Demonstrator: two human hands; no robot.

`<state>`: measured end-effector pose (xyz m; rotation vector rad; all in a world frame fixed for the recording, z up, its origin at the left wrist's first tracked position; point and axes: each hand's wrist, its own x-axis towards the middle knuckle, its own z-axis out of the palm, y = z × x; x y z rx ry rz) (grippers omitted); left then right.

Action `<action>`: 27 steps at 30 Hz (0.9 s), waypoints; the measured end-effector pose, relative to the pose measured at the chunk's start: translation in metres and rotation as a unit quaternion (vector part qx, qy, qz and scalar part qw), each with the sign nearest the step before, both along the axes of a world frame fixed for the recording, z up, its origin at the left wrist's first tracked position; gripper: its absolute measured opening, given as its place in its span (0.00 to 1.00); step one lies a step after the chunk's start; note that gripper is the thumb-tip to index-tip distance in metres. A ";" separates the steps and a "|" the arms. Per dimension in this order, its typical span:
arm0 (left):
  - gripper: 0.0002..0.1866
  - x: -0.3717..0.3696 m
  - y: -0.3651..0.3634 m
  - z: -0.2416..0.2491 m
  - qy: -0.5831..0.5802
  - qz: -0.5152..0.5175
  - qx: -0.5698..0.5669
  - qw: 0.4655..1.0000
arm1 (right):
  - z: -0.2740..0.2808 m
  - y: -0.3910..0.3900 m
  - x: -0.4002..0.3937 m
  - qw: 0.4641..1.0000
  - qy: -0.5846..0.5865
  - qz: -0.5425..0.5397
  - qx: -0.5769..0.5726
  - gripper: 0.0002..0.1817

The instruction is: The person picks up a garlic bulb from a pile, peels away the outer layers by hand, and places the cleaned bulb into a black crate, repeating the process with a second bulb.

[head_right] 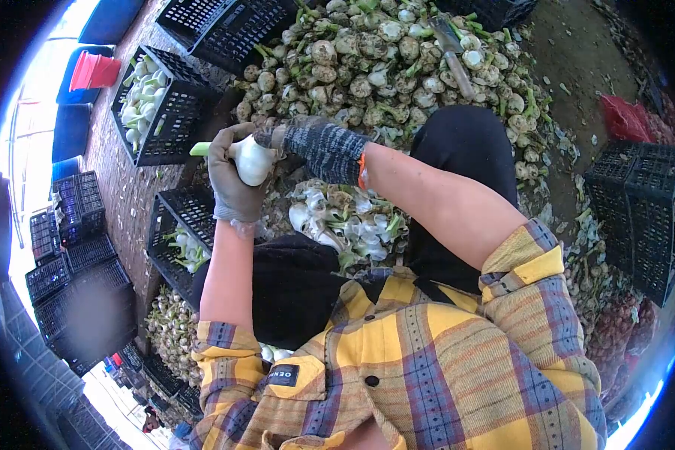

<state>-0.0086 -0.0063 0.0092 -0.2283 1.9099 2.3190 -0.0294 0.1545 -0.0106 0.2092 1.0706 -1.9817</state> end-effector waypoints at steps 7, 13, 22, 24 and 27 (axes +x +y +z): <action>0.07 -0.003 -0.002 -0.013 -0.037 0.039 0.094 0.994 | 0.003 0.004 0.006 0.994 0.110 -0.007 -0.013 0.19; 0.10 -0.012 -0.014 -0.017 -0.111 0.048 0.217 0.969 | -0.003 0.003 0.010 0.964 0.256 -0.027 0.067 0.13; 0.17 -0.011 -0.008 -0.013 -0.136 0.096 0.297 0.940 | -0.003 0.005 0.025 0.871 0.422 0.210 0.138 0.10; 0.18 -0.016 -0.021 -0.016 -0.167 0.090 0.336 0.922 | -0.001 0.002 0.035 0.847 0.433 0.249 0.179 0.12; 0.18 -0.014 -0.016 -0.012 -0.169 0.116 0.334 0.920 | 0.006 0.012 0.022 0.748 0.522 0.256 0.320 0.18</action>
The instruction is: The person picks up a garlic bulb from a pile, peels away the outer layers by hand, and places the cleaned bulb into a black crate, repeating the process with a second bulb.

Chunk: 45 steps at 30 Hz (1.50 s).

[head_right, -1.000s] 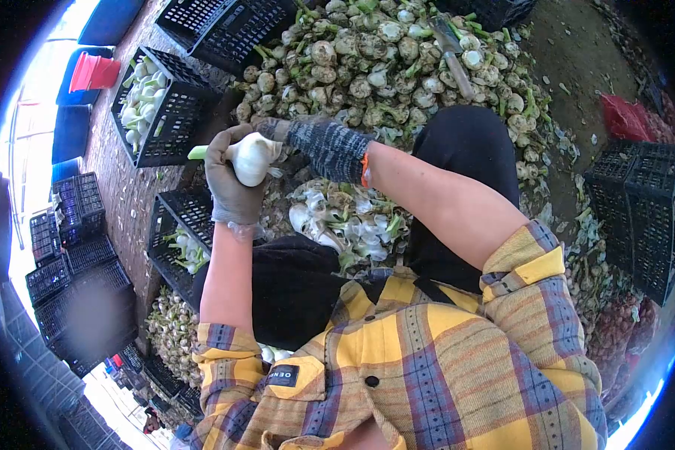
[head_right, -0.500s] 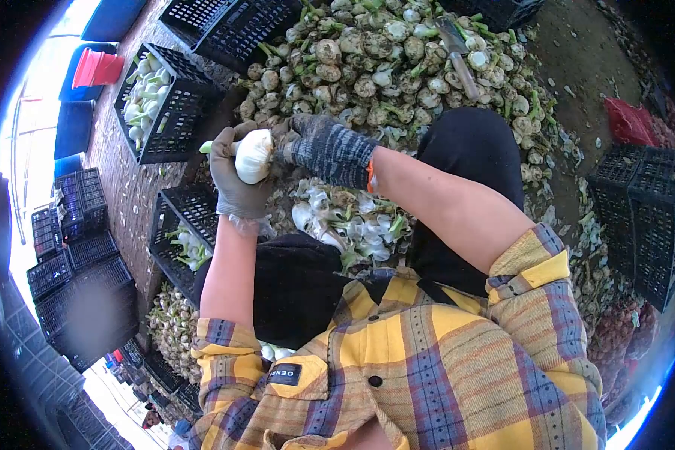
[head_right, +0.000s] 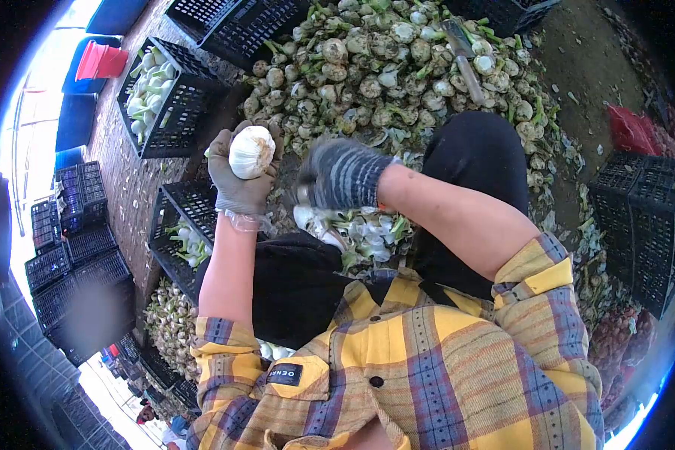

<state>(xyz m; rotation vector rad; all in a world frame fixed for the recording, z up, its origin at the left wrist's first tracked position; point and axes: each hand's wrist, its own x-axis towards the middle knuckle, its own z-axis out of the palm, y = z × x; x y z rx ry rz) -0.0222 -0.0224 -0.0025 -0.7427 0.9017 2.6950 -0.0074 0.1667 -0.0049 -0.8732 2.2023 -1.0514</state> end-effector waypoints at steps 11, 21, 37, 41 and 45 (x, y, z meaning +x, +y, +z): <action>0.17 0.004 0.007 -0.003 -0.025 -0.091 -0.095 0.991 | 0.014 0.000 -0.012 0.952 0.137 -0.187 -0.197 0.12; 0.20 -0.007 0.007 0.006 -0.115 0.019 -0.031 0.993 | 0.020 0.000 0.004 0.993 0.088 -0.017 0.079 0.11; 0.25 -0.003 0.005 -0.003 -0.077 0.004 -0.030 0.997 | 0.002 -0.009 0.005 0.994 -0.017 0.110 -0.024 0.15; 0.26 -0.004 0.005 -0.003 -0.068 -0.008 0.028 0.997 | 0.005 -0.002 -0.002 0.989 -0.063 -0.007 -0.133 0.19; 0.25 -0.001 0.000 -0.010 -0.057 -0.035 0.023 0.998 | 0.004 0.004 -0.001 0.995 -0.005 0.016 -0.101 0.16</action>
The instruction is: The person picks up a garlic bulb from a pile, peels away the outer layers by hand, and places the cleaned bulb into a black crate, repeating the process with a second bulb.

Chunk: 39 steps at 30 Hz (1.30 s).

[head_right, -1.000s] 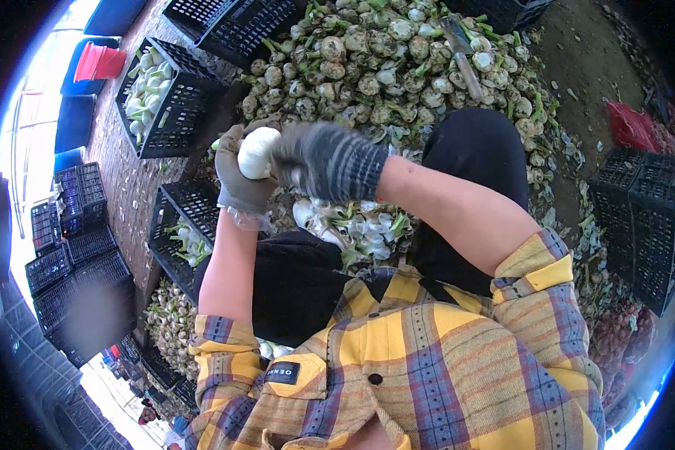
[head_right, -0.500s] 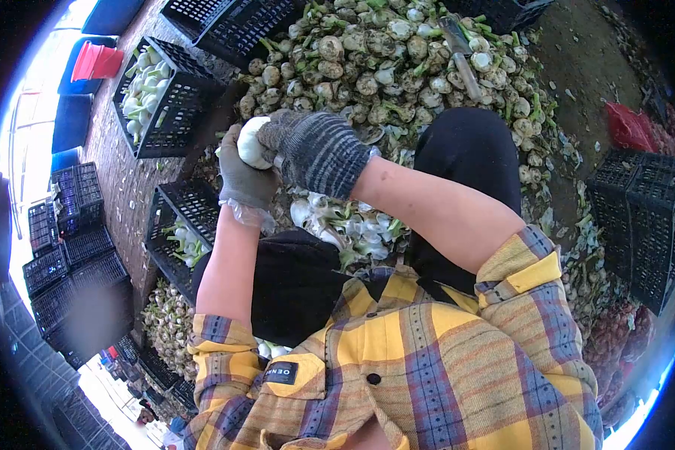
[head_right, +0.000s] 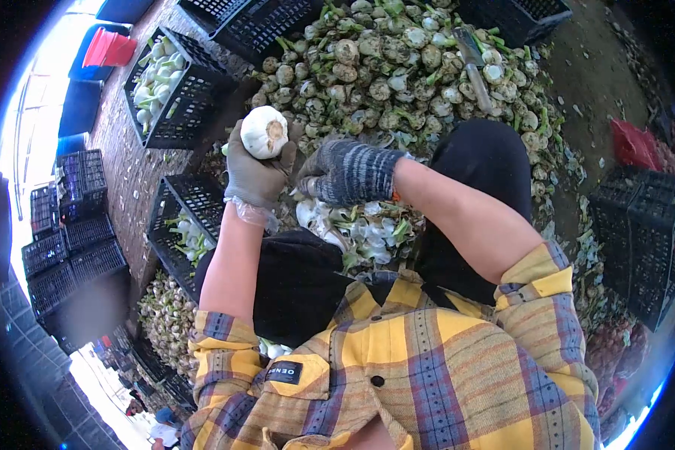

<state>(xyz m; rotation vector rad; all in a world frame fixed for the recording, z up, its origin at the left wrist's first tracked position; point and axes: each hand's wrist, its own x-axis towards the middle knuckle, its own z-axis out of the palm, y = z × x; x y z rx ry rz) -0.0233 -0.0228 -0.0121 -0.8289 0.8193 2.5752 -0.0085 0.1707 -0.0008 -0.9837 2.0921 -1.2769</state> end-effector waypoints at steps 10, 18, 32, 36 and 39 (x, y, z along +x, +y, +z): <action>0.18 0.005 0.015 0.002 -0.007 -0.080 -0.002 0.997 | 0.013 -0.019 -0.011 0.964 -0.039 -0.263 -0.007 0.26; 0.14 0.013 0.016 0.026 -0.049 -0.027 -0.085 0.995 | -0.014 -0.009 -0.016 0.961 -0.079 -0.257 -0.061 0.25; 0.24 0.262 -0.245 0.061 0.107 0.011 -0.895 0.432 | -0.035 0.069 0.061 0.690 -0.538 -0.304 -0.376 0.23; 0.15 0.408 -0.283 0.013 -0.155 0.316 -0.279 0.894 | -0.030 0.055 0.130 0.554 -0.703 0.012 -0.446 0.29; 0.19 0.501 -0.268 -0.020 -0.306 0.386 -0.342 0.800 | -0.032 0.062 0.173 0.561 -0.735 -0.091 -0.371 0.29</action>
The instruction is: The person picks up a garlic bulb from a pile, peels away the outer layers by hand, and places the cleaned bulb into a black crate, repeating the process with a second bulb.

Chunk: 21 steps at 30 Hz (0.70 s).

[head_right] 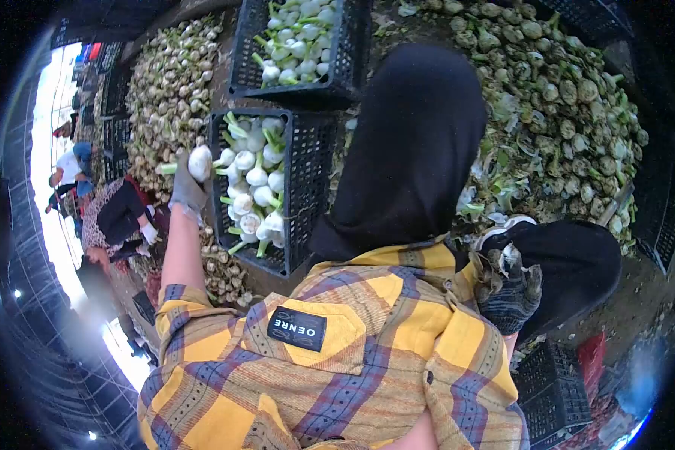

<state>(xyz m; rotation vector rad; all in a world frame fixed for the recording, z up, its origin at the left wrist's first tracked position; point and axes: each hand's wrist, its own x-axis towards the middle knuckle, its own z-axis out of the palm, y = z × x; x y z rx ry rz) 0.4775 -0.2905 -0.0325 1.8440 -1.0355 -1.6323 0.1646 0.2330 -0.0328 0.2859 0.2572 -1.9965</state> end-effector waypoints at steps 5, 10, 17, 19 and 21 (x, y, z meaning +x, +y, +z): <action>0.25 0.144 0.046 -0.044 -0.204 0.133 0.002 0.970 | -0.021 0.029 0.022 0.974 -0.040 0.012 0.223 0.30; 0.42 0.228 0.070 -0.112 -0.368 0.086 -0.009 0.926 | -0.031 0.050 0.031 0.948 -0.033 0.015 0.315 0.30; 0.34 0.128 0.042 -0.043 -0.531 -0.034 -0.200 0.823 | -0.032 0.045 -0.003 0.943 0.024 -0.027 0.330 0.31; 0.26 0.066 0.019 -0.031 -0.530 -0.048 -0.299 0.792 | -0.026 0.033 -0.029 0.952 0.084 -0.041 0.292 0.31; 0.18 0.026 -0.022 -0.050 -0.219 -0.096 -0.412 0.879 | -0.001 0.013 -0.062 0.995 0.003 -0.054 0.080 0.31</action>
